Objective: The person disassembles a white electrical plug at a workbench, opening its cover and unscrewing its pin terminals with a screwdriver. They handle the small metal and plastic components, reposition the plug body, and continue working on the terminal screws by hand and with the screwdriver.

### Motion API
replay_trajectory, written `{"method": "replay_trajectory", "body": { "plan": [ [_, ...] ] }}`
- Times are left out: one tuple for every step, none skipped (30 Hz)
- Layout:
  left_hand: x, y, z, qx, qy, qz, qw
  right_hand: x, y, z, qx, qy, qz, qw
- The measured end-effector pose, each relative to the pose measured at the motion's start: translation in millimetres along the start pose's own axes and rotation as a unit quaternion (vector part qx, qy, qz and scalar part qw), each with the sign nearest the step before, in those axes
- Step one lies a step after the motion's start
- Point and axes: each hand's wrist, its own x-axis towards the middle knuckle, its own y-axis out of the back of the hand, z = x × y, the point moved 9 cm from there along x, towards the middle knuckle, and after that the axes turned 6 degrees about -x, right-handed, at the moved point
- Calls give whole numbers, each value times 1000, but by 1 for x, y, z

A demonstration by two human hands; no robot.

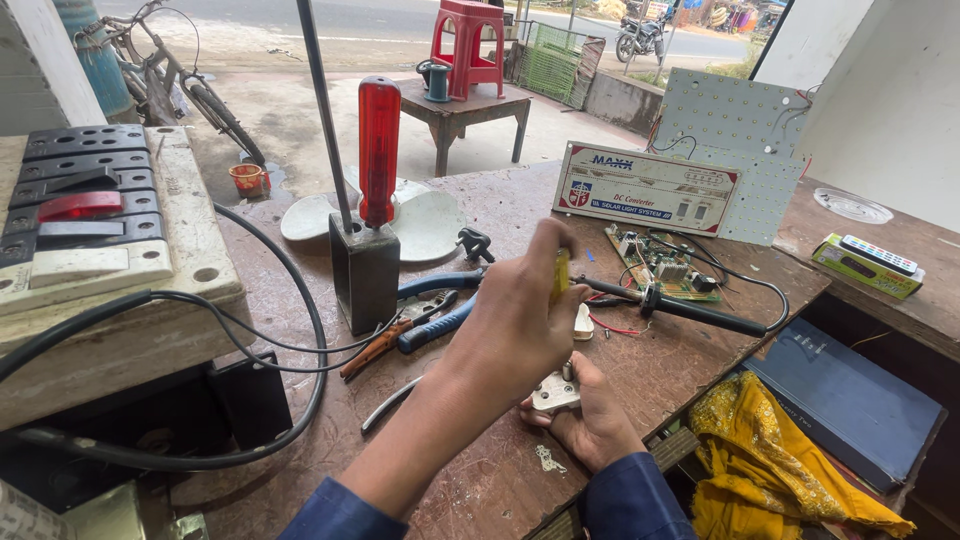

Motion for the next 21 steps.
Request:
{"method": "replay_trajectory", "body": {
  "plan": [
    [1,0,-4,7,19,-7,1000,-1,-3,-1,2,4,-13,1000],
    [1,1,-8,14,38,-13,999,-3,-7,-2,3,8,-26,1000],
    [0,2,-12,20,57,-20,998,-5,-10,-2,5,12,-38,999],
    [0,1,-12,13,56,-22,998,-6,-11,-2,10,8,-41,999],
    [-1,0,-12,7,56,-24,998,-7,-13,-2,16,4,-43,999],
    [-1,0,-13,1,56,-26,998,-9,-15,-2,21,-1,-46,999],
    [0,1,-10,-3,34,-31,999,-11,-18,-3,26,0,-63,998],
    [1,2,-7,-6,13,-36,999,-12,-22,-3,31,0,-80,996],
    [1,4,-4,-10,-8,-41,999,-14,-26,-4,36,0,-97,995],
    [0,3,-8,-25,9,-58,998,-14,-25,-4,35,-1,-90,995],
    [0,3,-11,-40,26,-75,996,-14,-24,-4,34,-2,-83,996],
    [0,2,-13,-55,43,-91,993,-14,-23,-4,33,-3,-76,997],
    [-1,3,-14,-35,51,-94,994,-14,-23,-4,31,-1,-74,997],
    [-2,4,-15,-17,58,-98,993,-13,-23,-4,30,1,-70,997],
    [-4,4,-15,2,65,-101,993,-13,-22,-4,28,3,-67,997],
    [-3,5,-13,6,60,-93,994,-13,-21,-4,30,5,-67,997],
    [-1,4,-11,9,54,-85,995,-14,-20,-4,31,7,-67,997],
    [0,4,-8,13,48,-77,996,-14,-20,-5,32,9,-67,997],
    [0,4,-9,13,55,-77,995,-13,-17,-5,26,8,-57,998],
    [0,4,-10,13,62,-77,995,-12,-15,-4,19,6,-47,999],
    [0,4,-11,12,68,-77,995,-12,-13,-4,12,5,-37,999]
  ]
}}
